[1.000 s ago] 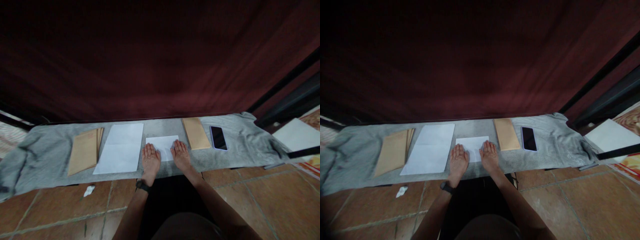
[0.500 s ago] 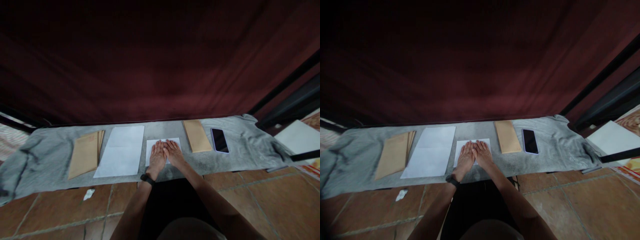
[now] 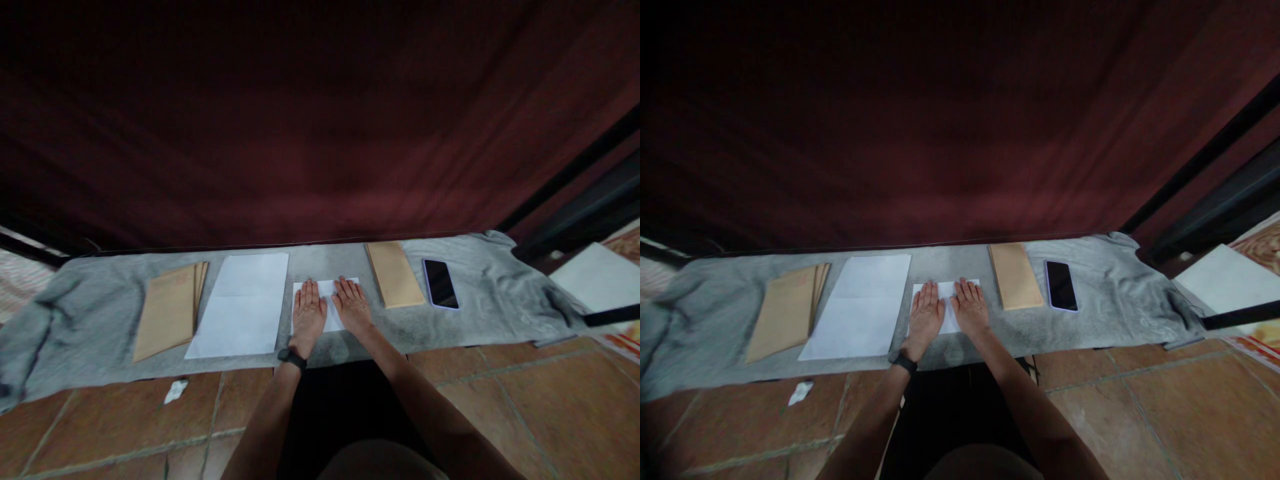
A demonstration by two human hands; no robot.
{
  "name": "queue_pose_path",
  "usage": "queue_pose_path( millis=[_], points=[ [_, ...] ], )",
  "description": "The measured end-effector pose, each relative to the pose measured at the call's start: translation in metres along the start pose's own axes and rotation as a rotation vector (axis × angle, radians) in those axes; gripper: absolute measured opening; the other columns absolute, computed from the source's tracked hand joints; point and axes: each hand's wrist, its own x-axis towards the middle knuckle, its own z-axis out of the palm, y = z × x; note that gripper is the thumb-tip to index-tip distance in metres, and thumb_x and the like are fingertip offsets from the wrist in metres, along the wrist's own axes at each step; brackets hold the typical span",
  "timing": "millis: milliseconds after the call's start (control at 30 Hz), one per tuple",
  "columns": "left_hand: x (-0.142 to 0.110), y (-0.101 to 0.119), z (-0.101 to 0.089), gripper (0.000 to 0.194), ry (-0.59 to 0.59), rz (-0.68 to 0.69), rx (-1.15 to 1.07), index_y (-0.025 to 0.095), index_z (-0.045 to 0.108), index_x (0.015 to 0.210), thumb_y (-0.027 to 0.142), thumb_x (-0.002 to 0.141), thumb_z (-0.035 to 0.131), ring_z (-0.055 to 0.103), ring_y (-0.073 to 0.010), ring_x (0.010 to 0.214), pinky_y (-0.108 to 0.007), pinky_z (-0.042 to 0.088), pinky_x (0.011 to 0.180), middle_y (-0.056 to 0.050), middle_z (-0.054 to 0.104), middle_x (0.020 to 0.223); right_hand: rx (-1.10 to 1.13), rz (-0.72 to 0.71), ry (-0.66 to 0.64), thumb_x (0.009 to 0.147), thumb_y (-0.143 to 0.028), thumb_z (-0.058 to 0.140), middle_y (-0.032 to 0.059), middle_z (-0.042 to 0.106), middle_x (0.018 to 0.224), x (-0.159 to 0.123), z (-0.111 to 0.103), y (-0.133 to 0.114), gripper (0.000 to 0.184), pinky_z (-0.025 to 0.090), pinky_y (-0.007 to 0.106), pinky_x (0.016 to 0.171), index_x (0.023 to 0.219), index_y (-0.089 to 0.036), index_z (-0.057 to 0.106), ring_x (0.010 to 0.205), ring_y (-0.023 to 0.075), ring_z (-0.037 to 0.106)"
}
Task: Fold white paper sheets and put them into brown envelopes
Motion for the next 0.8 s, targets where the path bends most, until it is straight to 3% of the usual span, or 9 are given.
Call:
queue_pose_path(
  millis=[400,800],
  points=[
    [-0.012,-0.008,0.002,0.06,0.143,-0.129,-0.003,0.0,0.035,0.152,0.027,0.098,0.034,0.031,-0.03,0.15,-0.05,0.029,0.121,-0.024,0.036,0.157,-0.035,0.082,0.127,0.105,-0.038,0.031,0.0168,0.042,0.156,-0.012,0.005,0.011,0.058,0.027,0.048,0.119,0.153,-0.007,0.039,0.145,0.0305,0.038],
    [-0.036,-0.008,-0.003,0.061,0.17,-0.207,-0.008,-0.001,0.034,0.152,0.029,0.099,0.035,0.03,-0.0323,0.15,-0.051,0.03,0.121,-0.025,0.035,0.158,-0.068,0.12,0.144,0.104,-0.038,0.036,0.0217,0.039,0.156,-0.026,0.006,0.019,0.061,0.029,0.05,0.118,0.154,-0.002,0.034,0.145,0.0309,0.037]
  ],
)
